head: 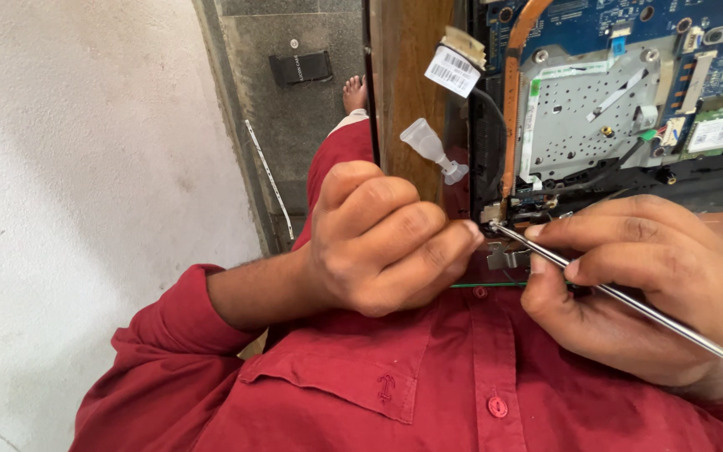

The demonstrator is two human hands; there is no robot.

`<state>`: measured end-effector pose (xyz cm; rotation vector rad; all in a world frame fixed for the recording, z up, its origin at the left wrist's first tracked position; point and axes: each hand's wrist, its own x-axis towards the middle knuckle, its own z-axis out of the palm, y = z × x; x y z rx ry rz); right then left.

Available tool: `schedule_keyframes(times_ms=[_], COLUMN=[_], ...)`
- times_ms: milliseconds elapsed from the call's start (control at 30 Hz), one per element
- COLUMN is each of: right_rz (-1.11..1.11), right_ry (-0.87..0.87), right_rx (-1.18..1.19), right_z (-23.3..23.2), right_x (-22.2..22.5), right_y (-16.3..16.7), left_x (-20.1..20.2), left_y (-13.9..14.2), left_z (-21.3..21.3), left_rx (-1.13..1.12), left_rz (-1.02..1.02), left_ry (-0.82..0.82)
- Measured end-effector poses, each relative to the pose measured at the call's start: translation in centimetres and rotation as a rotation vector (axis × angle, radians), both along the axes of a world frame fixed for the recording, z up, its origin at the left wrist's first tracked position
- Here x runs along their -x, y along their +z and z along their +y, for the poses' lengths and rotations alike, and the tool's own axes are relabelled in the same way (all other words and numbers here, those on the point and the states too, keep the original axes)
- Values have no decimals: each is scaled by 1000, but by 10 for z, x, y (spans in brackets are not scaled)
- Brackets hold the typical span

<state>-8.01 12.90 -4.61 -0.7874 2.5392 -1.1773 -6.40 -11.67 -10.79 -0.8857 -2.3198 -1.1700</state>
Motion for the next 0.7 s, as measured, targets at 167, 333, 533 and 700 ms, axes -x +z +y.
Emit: schedule_keyframes(times_ms=[167,333,533,700], right_rz=[-14,-30,18,17], right_ry=[-1,49,31,-5], right_rx=[-76,-95,-2,-45], right_z=[-3,2,0,3], right_x=[-2,2,2,-8], right_y=[5,4,3,2], left_x=[1,3,1,-2], left_y=[5,8,6,4], left_z=[2,1,2,2], left_rx=[44,72,74,79], left_rz=[-33,-10,-23,0], left_ry=[38,35,30,23])
